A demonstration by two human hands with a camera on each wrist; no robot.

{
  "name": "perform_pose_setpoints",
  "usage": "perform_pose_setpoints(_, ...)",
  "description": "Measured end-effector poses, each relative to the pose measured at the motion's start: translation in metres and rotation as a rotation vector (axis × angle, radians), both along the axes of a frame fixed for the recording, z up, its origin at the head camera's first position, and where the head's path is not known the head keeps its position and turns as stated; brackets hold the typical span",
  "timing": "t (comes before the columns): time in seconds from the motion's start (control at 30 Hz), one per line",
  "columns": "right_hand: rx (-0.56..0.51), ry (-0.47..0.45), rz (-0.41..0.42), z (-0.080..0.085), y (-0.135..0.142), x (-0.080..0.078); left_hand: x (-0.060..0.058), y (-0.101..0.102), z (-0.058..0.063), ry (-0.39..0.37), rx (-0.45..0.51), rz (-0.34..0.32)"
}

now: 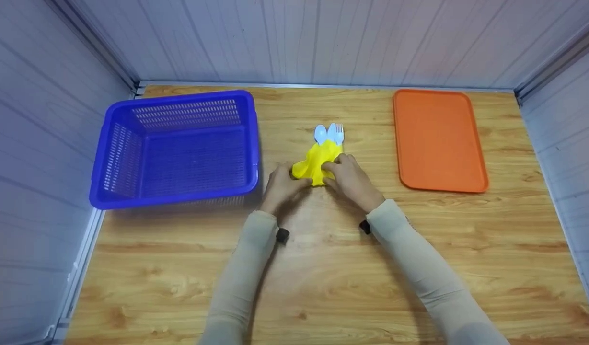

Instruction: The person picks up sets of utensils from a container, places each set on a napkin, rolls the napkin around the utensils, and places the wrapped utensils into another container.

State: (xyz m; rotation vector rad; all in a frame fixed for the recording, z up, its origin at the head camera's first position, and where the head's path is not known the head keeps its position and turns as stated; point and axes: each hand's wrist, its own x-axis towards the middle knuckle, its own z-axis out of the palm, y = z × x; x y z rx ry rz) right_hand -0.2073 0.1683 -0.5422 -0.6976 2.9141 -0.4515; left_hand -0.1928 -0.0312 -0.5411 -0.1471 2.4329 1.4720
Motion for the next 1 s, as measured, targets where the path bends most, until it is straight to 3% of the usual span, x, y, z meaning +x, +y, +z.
perform_pose_setpoints(0.27,-0.017,0.010,-0.003,0.001,0.003,0.000,0.006,0.010,-0.004,0.108,0.038,-0.007)
perform_pose_setpoints(0.53,-0.067,0.031,0.036,-0.001,0.006,-0.002,0.007,0.025,-0.004,0.144,0.073,0.025)
perform_pose_setpoints(0.77,-0.070,0.013,0.010,-0.003,0.007,-0.006,0.007,0.039,-0.002,0.203,0.012,-0.026)
perform_pose_setpoints(1.0,-0.125,-0.096,-0.019,-0.002,0.014,-0.011,0.008,0.051,-0.002,0.273,-0.101,-0.069)
